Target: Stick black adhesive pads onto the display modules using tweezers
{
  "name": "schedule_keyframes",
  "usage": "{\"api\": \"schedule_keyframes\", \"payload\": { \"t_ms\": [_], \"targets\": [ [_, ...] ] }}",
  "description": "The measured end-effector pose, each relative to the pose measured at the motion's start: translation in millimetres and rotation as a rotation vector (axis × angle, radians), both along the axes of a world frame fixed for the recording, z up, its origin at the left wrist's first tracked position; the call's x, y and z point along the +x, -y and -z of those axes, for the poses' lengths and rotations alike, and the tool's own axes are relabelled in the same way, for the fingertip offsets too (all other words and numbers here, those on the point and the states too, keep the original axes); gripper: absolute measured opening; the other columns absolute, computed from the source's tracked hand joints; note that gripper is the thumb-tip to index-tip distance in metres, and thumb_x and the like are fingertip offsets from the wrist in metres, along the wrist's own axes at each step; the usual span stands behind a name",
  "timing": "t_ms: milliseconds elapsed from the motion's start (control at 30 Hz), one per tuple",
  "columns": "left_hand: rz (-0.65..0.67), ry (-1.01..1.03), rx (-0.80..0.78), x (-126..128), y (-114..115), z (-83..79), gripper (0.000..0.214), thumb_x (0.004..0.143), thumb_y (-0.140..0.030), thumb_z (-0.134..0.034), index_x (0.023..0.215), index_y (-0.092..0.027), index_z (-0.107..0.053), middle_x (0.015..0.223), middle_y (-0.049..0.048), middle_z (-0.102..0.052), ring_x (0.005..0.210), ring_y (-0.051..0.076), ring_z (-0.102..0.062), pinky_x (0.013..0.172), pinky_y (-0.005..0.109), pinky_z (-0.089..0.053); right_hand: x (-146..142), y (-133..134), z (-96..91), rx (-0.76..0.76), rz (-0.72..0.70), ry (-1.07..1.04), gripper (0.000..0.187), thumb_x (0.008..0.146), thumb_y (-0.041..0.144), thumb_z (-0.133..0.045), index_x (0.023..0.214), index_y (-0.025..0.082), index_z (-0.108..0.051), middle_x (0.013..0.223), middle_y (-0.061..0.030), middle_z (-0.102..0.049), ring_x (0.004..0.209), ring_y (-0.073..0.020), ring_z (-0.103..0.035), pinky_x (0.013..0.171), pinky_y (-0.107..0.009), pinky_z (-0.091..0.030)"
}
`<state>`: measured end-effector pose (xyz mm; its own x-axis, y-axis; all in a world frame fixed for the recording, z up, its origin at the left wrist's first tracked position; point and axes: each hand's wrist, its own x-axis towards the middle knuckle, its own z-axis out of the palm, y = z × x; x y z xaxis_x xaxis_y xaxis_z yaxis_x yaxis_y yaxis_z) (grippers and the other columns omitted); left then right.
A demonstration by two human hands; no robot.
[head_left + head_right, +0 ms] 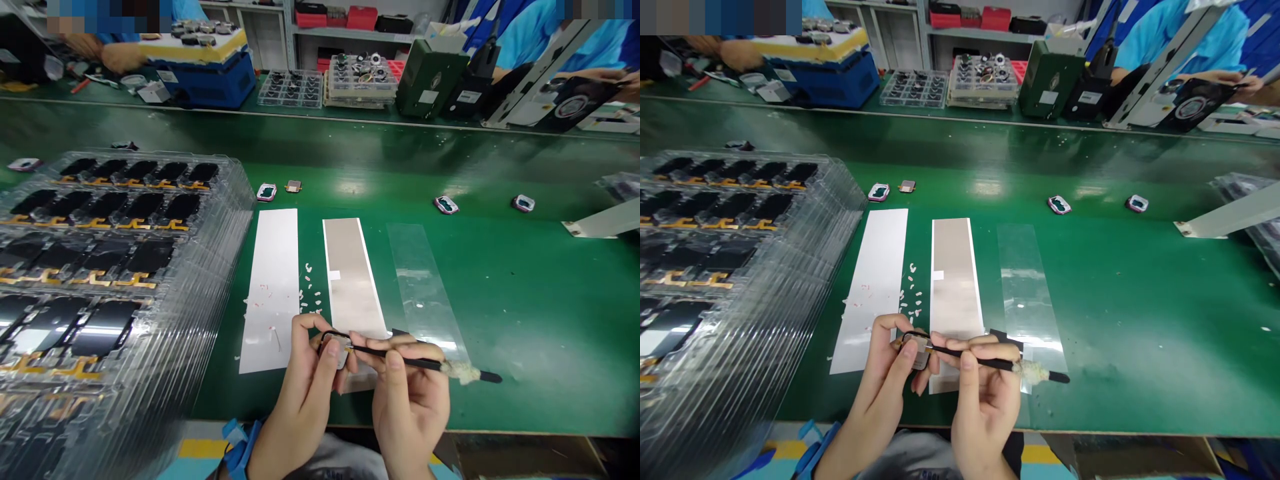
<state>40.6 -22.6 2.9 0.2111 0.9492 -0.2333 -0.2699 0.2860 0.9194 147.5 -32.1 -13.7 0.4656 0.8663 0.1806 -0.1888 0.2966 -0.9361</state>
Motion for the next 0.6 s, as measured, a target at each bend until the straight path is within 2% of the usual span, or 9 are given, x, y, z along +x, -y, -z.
{"api": "schedule_keyframes", "payload": {
  "t_ms": [133, 267, 367, 467, 533, 600],
  "targets": [
    [-0.016, -0.083, 0.04, -0.2, -3.1, 4.8, 0.022, 0.104, -0.047, -0.045, 0.103, -0.026, -0.041, 0.07, -0.0061, -0.052, 0.059, 0.01, -0.045, 0.054, 0.019, -0.038, 6.2, 0.9, -3.2, -0.014, -0.041, -0.066, 0.01, 0.099, 0.016, -0.054, 0.097, 0.024, -0.059, 0.091, -0.002, -0.068, 0.082, -0.0178, -0.077, 0.058, -0.022, -0.063],
    [0.015, -0.178, 0.063, -2.8, -3.4, 9.6, 0.022, 0.102, -0.044, -0.052, 0.095, -0.025, -0.042, 0.065, -0.0073, -0.047, 0.057, 0.011, -0.043, 0.053, 0.02, -0.036, 36.8, 1.3, -14.3, 0.051, 0.138, 0.022, 0.006, 0.095, 0.016, -0.061, 0.094, 0.021, -0.059, 0.089, -0.0024, -0.071, 0.086, -0.0189, -0.077, 0.074, -0.03, -0.066],
    [0.104, -0.27, 0.064, -3.1, -1.4, 9.8, 0.019, 0.102, -0.039, -0.052, 0.095, -0.026, -0.041, 0.065, -0.0067, -0.049, 0.058, 0.012, -0.047, 0.053, 0.023, -0.036, 74.8, 0.8, -18.4, -0.033, 0.21, 0.189, 0.016, 0.085, 0.014, -0.073, 0.09, 0.02, -0.059, 0.087, -0.0031, -0.072, 0.084, -0.0198, -0.077, 0.077, -0.031, -0.066],
    [0.262, -0.371, 0.152, 0.6, -0.8, 5.5, 0.01, 0.104, -0.035, -0.045, 0.103, -0.026, -0.042, 0.079, -0.0008, -0.061, 0.071, 0.017, -0.059, 0.06, 0.026, -0.041, 108.2, 3.5, -15.2, -0.207, 0.109, 0.309, 0.015, 0.082, 0.019, -0.078, 0.087, 0.019, -0.064, 0.088, -0.0046, -0.072, 0.078, -0.0209, -0.078, 0.073, -0.031, -0.067],
    [0.367, -0.461, 0.24, 5.2, -2.3, 0.7, 0.01, 0.106, -0.033, -0.039, 0.106, -0.025, -0.045, 0.091, 0.0035, -0.065, 0.074, 0.018, -0.062, 0.061, 0.028, -0.041, 120.4, 8.9, -10.6, -0.227, 0.046, 0.357, 0.012, 0.083, 0.022, -0.077, 0.087, 0.018, -0.066, 0.088, -0.0036, -0.069, 0.074, -0.0203, -0.078, 0.07, -0.03, -0.067],
    [0.457, -0.545, 0.315, 10.4, -5.3, -4.1, 0.016, 0.107, -0.033, -0.035, 0.106, -0.024, -0.048, 0.094, 0.0047, -0.066, 0.069, 0.018, -0.061, 0.059, 0.028, -0.04, 124.1, 16.8, -5.2, -0.193, 0.004, 0.374, 0.01, 0.084, 0.021, -0.075, 0.086, 0.019, -0.066, 0.09, -0.0019, -0.065, 0.074, -0.0191, -0.077, 0.068, -0.03, -0.068]
  ]
}}
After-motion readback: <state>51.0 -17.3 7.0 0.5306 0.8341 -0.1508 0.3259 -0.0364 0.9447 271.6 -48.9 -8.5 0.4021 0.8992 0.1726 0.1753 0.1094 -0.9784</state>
